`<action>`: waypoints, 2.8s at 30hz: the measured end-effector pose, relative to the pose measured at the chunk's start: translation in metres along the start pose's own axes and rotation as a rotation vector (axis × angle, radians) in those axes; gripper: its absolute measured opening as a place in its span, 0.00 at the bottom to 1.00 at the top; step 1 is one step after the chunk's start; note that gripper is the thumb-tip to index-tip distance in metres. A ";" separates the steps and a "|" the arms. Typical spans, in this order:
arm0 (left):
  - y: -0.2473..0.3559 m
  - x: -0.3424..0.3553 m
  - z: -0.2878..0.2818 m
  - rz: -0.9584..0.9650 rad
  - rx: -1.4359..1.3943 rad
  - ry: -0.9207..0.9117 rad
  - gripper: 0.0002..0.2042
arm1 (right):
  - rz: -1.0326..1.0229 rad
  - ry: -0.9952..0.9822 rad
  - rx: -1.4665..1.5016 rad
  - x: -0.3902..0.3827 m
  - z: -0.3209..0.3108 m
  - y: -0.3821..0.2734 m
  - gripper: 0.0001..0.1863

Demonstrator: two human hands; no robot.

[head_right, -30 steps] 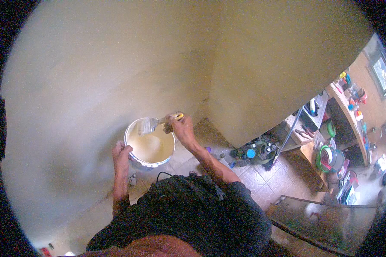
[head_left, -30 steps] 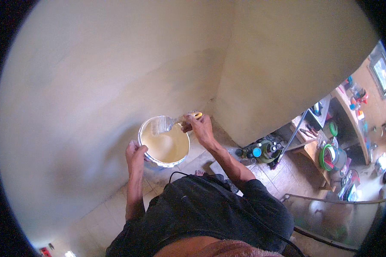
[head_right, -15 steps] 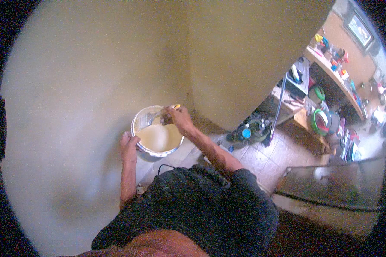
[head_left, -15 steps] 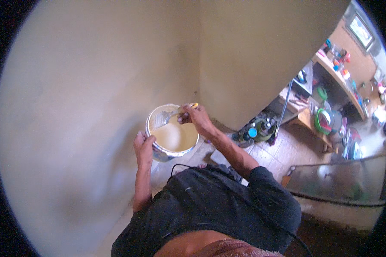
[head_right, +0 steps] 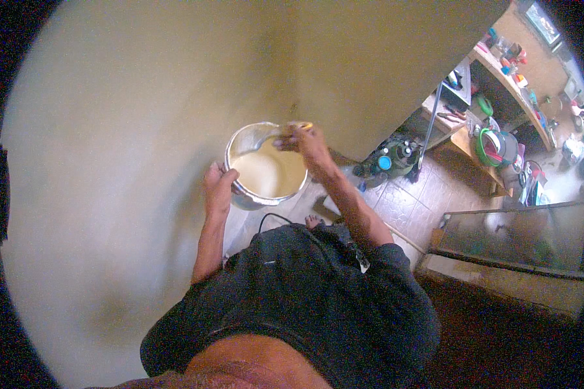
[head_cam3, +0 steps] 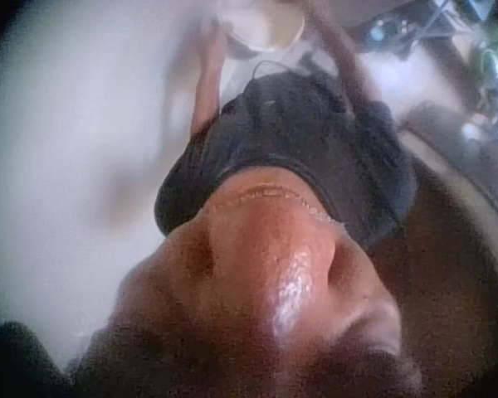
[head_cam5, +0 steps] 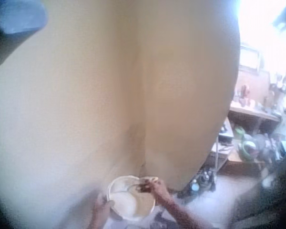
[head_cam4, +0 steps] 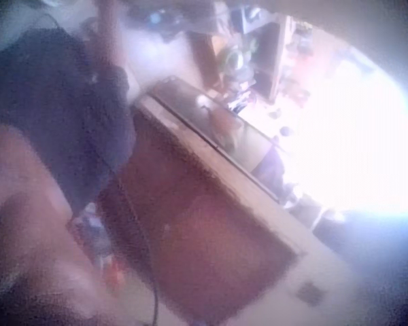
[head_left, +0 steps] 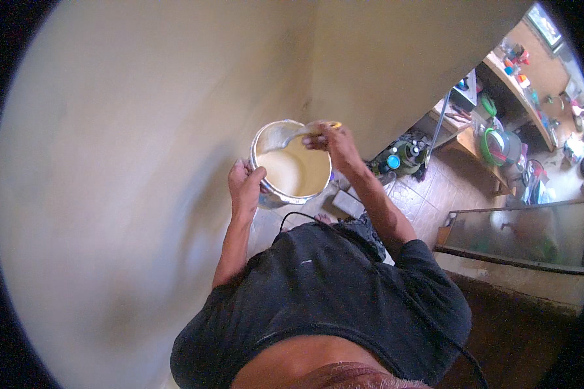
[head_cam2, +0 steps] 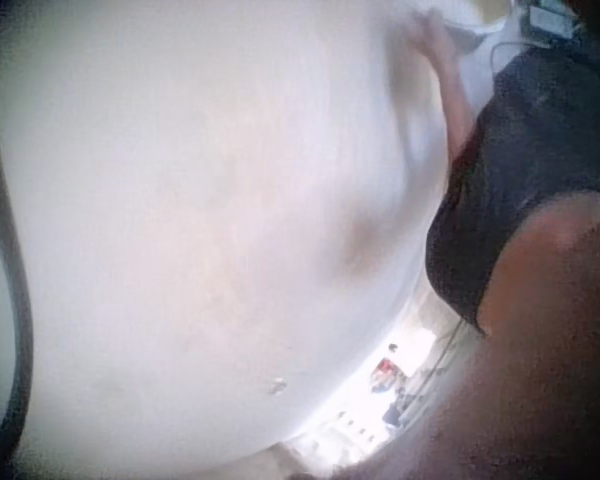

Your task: The person paints a wall using a paintbrush, repeatedly dipping the brush into a bucket of light-colored paint and applying it to the surface.

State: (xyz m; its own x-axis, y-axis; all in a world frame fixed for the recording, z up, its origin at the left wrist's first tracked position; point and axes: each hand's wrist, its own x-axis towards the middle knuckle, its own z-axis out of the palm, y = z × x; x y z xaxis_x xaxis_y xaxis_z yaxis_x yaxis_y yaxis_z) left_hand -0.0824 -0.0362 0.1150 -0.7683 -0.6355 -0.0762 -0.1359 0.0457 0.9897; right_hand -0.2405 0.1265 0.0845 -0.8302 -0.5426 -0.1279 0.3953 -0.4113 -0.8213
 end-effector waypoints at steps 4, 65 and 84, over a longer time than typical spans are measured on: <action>-0.011 0.007 -0.002 -0.031 0.012 -0.022 0.07 | -0.130 0.084 -0.160 -0.011 -0.026 -0.007 0.14; -0.028 0.012 -0.016 0.044 0.094 -0.005 0.09 | -0.360 0.155 -0.210 -0.007 -0.007 -0.026 0.11; -0.186 0.029 -0.051 -0.219 0.019 0.406 0.11 | -1.900 0.465 -0.863 0.255 0.085 -0.417 0.09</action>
State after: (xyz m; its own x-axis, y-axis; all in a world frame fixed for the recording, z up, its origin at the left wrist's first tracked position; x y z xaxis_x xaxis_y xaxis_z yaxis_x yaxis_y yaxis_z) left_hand -0.0474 -0.1023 -0.0653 -0.4135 -0.8821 -0.2258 -0.2822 -0.1116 0.9528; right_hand -0.5833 0.0977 0.4421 0.0331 0.2502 0.9676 -0.9444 0.3248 -0.0517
